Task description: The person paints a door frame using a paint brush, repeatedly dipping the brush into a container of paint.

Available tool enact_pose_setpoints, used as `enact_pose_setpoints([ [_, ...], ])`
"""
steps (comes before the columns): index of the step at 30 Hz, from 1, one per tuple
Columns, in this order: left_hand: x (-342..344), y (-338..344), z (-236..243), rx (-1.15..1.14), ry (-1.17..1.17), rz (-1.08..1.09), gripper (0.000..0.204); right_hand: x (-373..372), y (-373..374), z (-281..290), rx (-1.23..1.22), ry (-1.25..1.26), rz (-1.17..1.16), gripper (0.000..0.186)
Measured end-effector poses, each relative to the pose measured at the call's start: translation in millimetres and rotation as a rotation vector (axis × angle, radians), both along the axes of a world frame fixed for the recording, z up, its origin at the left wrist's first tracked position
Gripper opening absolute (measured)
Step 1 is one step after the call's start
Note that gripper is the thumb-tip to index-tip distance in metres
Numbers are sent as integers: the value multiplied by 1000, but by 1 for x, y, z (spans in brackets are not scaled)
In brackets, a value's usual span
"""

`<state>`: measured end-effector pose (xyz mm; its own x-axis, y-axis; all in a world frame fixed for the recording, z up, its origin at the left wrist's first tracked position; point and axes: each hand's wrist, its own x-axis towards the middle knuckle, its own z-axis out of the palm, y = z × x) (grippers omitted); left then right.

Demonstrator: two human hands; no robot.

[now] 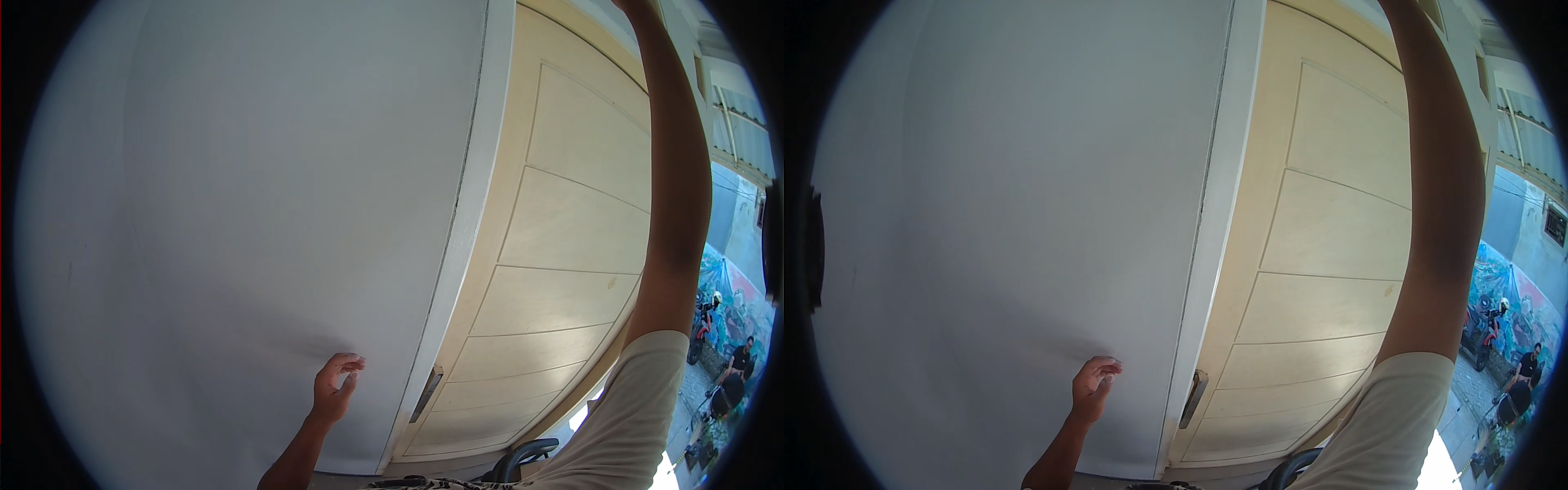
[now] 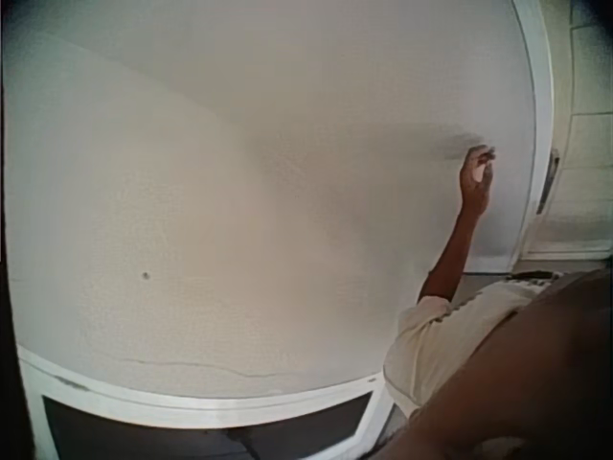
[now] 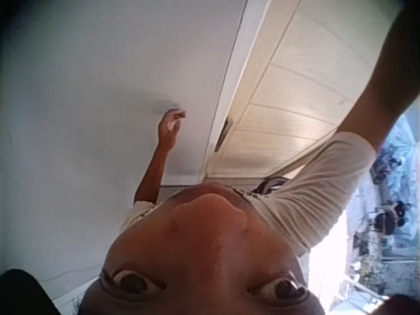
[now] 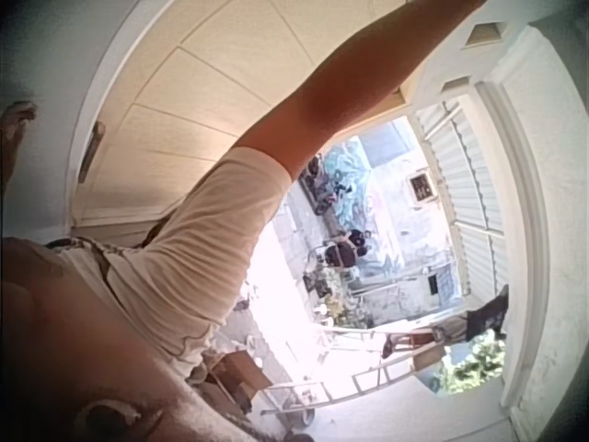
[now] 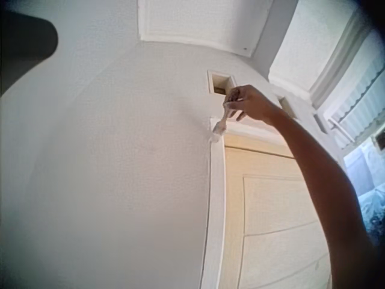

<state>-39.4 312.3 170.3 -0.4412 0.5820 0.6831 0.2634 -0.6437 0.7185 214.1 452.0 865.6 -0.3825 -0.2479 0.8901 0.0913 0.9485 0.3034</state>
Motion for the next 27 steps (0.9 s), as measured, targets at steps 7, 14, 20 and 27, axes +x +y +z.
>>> enact_pose_setpoints([
  [7, 3, 3, 0, 8, -10, 2, 26, -18, -16, 26, 220, 262, -86, 17],
  [14, 1, 0, -2, 9, -23, -6, 26, -10, -9, -12, 148, 73, -164, 17],
  [20, 5, 3, 2, -5, -5, -14, 26, -7, 3, 15, 40, 115, 56, 18],
  [27, 4, 0, -2, -10, -4, -6, 26, -15, -2, -21, 229, 213, -176, 15],
])
